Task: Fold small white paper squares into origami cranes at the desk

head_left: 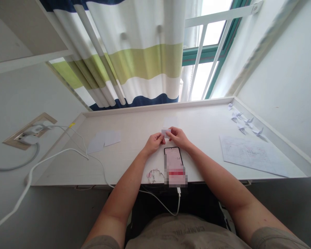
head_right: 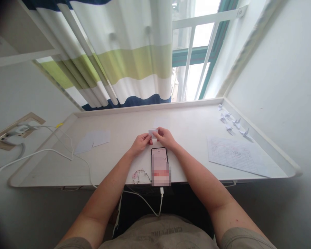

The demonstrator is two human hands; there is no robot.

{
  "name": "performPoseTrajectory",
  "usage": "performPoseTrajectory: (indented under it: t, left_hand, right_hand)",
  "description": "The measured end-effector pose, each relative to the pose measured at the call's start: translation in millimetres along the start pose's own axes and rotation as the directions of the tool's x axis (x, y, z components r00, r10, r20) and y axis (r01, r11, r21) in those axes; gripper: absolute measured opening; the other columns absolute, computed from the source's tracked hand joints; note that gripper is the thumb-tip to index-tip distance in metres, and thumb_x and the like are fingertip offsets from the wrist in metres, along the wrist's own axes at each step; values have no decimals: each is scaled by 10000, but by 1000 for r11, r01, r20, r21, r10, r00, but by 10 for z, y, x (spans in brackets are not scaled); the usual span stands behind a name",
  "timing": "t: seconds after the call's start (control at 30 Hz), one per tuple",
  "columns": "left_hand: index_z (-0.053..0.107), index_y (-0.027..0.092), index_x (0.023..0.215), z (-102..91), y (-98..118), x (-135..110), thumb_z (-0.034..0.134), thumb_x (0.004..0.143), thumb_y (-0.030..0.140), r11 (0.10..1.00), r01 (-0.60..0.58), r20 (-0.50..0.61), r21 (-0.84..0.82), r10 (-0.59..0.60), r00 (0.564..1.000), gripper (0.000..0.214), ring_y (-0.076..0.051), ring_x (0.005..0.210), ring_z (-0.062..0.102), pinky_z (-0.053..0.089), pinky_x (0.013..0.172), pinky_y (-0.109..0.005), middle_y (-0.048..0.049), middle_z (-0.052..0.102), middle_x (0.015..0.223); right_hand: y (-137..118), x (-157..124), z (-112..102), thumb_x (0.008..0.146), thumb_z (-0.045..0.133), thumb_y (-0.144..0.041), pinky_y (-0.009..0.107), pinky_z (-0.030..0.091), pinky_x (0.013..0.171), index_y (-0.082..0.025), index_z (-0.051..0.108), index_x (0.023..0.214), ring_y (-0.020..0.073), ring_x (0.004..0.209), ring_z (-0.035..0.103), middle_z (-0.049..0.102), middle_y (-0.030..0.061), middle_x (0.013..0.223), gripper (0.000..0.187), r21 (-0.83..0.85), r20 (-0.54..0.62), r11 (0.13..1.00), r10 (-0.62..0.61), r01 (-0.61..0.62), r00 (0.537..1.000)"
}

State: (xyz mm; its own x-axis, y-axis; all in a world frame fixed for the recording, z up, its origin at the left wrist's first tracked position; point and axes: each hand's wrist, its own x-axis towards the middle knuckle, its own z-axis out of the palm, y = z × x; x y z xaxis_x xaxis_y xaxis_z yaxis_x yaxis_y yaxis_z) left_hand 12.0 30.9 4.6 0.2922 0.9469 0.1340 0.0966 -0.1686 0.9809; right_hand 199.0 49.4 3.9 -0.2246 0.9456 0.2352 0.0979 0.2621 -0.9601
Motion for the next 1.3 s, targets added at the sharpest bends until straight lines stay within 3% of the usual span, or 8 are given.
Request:
performPoseTrajectory:
  t: [0.13,0.37,0.6,0.73,0.83,0.93,1.13,1.3]
  left_hand:
    - [602,191,752,15,8,-15,583,955,704,998,9,22,61,-11,1000,552,-139,615,555,475,676,-303,-21,659,670]
    - [604,191,869,52,6,5,605,894,788,999,30,41,-39,-29,999,597,-151,593,597,496,628,-305,-23,673,673]
    - [630,184,893,44,16,-7,588,929,753,1000,5,52,-19,-4,999,572,-137,545,566,470,596,-289,4,628,607]
    - [609,189,836,38,13,-16,594,941,723,999,-17,73,37,14,997,544,-123,539,498,427,583,-283,24,571,590]
    - [564,199,779,40,19,-29,592,948,701,996,-30,99,88,22,995,530,-126,561,485,419,603,-291,21,566,609]
    - [537,204,760,45,25,-43,592,957,675,993,-32,113,113,20,993,513,-129,578,485,409,611,-295,14,578,633]
    - [572,194,841,69,19,-46,633,935,679,995,-46,124,91,34,992,498,-143,616,574,453,631,-291,-31,682,732]
    - [583,191,826,82,-5,-24,543,955,748,993,-39,49,108,34,998,574,-142,601,584,458,627,-280,-14,645,660]
  right_hand:
    - [9,12,8,825,703,-760,301,505,552,-209,668,850,161,559,611,663,5,651,552,9,13,1000,-2,2,1000]
    - [62,33,46,800,734,-767,282,501,514,-205,649,874,148,530,610,676,3,643,572,128,84,991,31,-41,996]
    - [-31,16,47,796,724,-765,250,306,395,-219,622,796,95,409,399,548,-50,528,555,85,71,994,56,-62,996]
    - [-78,0,24,815,734,-703,266,397,460,-206,688,817,120,483,489,629,-18,608,499,39,88,999,31,-34,996]
    - [-92,13,16,835,720,-674,301,501,595,-201,747,834,159,625,602,719,26,735,474,10,57,999,-38,37,998]
    - [-90,31,10,837,735,-646,334,530,706,-202,748,781,183,705,650,732,34,746,448,-3,24,996,-94,94,995]
    - [-73,21,0,812,781,-645,335,541,675,-197,720,783,189,691,667,731,38,742,454,86,38,995,-62,59,997]
    - [-68,16,18,798,797,-655,339,535,690,-194,720,784,187,676,666,736,36,734,468,126,54,991,-52,45,997]
